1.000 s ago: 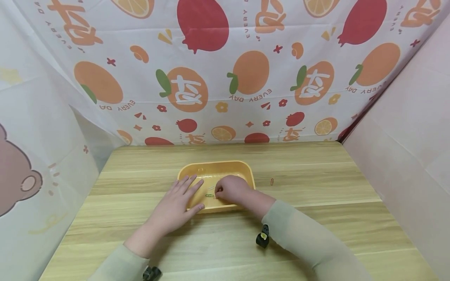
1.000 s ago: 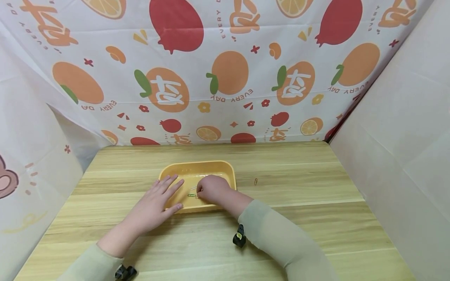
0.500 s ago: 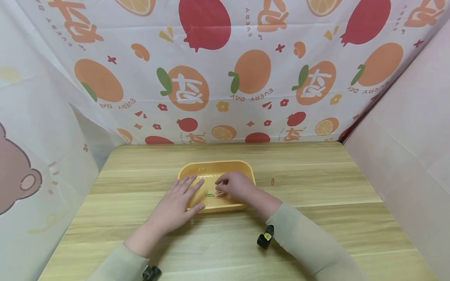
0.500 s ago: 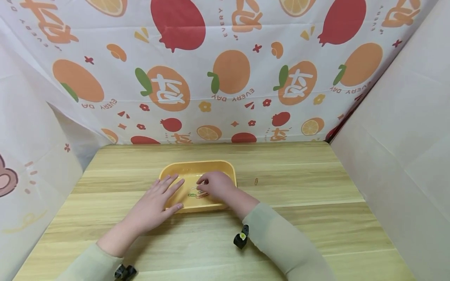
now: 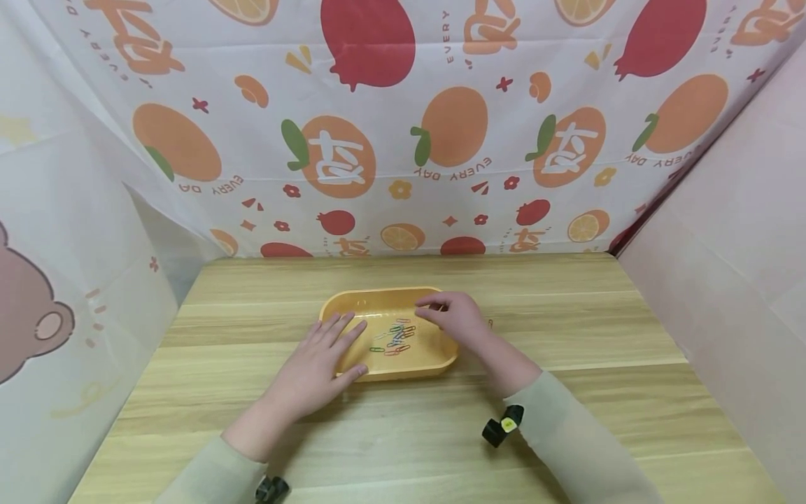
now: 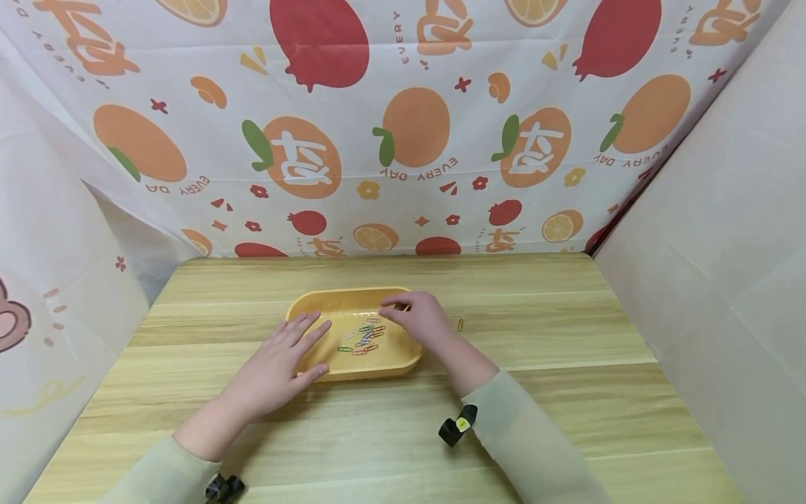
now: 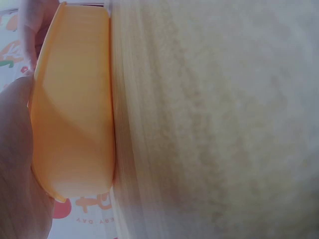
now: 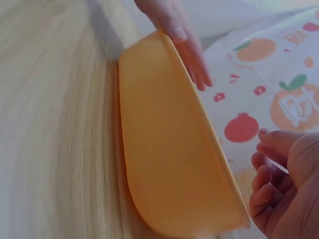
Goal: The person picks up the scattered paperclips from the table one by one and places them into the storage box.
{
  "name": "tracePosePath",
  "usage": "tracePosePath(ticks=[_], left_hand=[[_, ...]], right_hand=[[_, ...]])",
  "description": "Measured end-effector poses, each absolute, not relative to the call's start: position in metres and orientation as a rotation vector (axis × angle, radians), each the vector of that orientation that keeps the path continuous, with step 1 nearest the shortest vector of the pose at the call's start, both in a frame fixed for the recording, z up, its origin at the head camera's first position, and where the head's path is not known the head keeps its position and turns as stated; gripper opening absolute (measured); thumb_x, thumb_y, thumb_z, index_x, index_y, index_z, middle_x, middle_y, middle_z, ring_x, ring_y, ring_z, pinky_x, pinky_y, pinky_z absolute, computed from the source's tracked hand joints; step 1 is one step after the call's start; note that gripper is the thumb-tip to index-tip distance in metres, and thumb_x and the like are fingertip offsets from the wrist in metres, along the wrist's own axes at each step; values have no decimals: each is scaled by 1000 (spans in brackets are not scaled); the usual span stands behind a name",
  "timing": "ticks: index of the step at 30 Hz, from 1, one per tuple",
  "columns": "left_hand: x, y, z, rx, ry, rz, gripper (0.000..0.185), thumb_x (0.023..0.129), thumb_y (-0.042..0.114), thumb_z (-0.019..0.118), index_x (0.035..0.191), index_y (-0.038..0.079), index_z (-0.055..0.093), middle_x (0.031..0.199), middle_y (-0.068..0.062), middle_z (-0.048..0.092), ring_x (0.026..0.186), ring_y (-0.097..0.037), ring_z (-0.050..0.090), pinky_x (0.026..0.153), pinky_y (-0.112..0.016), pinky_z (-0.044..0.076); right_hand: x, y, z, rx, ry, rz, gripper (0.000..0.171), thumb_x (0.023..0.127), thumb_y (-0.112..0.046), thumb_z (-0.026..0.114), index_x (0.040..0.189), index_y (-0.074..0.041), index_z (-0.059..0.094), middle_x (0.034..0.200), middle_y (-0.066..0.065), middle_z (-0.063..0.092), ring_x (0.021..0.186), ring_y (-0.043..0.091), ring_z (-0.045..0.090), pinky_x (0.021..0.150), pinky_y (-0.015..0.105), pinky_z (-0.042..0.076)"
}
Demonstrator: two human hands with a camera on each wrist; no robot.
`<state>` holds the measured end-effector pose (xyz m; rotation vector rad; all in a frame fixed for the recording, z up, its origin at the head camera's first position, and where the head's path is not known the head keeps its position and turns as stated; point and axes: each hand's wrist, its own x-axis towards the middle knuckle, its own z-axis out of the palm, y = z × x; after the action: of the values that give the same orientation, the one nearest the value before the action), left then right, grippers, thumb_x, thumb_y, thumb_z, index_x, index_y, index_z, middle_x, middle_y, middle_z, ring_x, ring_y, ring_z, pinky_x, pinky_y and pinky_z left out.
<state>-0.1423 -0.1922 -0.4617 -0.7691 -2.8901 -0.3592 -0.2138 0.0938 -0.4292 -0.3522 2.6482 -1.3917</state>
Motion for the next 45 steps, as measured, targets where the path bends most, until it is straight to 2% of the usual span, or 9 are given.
tracePosePath(ticks=[5,11,14,19,25,29,33,38,45], left_hand=[[-142,-192,-462,-768,-2891,-349,75,96,63,49,158,26,27,163,-8,23,150,-32,17,121,-53,13],[-140,-191,-462,-764,-2892,-355,75,96,61,50,158,25,28,163,-8,22,150,-31,17,121,-53,14],[-140,-191,-462,-770,-2887,-351,75,96,64,47,158,26,27,163,-9,23,150,-32,18,120,-55,15],[-139,-191,-462,-770,-2891,-345,76,96,64,47,159,27,25,163,-9,24,149,-33,19,120,-56,17],[-139,-191,-462,-770,-2886,-347,76,96,64,47,158,26,27,163,-9,24,149,-34,20,120,-56,17],[-139,-192,-461,-768,-2883,-353,75,96,62,49,158,26,27,163,-9,23,150,-32,19,120,-55,16],[-140,-192,-461,-769,-2882,-353,75,96,62,49,158,25,28,163,-9,23,150,-32,19,120,-55,16],[-140,-192,-461,-769,-2879,-346,75,96,66,43,158,26,28,163,-8,24,150,-32,19,121,-54,15],[-140,-193,-462,-780,-2870,-361,76,96,68,40,158,25,29,162,-9,26,149,-33,22,121,-53,15]], right_hand=[[-213,120,-434,-223,2602,-1518,30,91,-28,74,115,-11,76,84,2,66,73,19,57,59,28,51],[-208,159,-442,-155,2600,-1553,33,92,-31,73,117,-11,74,96,11,71,85,22,64,68,35,57],[-205,180,-449,-124,2583,-1555,38,93,-32,70,123,-8,71,99,17,70,79,23,61,68,37,56],[-201,211,-461,-67,2606,-1522,41,96,-34,67,128,-9,68,85,16,63,67,24,53,62,38,51],[-198,230,-468,1,2635,-1503,44,95,-38,67,128,-10,68,88,11,62,65,21,51,60,35,49],[-199,231,-469,13,2649,-1494,44,95,-39,66,127,-9,68,82,16,59,62,19,50,56,31,45],[-203,232,-474,15,2664,-1480,40,95,-37,67,125,-10,70,77,13,58,58,17,49,53,28,44],[-208,230,-482,8,2678,-1458,35,96,-31,67,124,-11,71,95,10,66,62,15,51,53,25,46],[-209,226,-487,15,2721,-1393,31,97,-28,66,121,-10,72,122,13,68,83,22,62,65,29,54]])
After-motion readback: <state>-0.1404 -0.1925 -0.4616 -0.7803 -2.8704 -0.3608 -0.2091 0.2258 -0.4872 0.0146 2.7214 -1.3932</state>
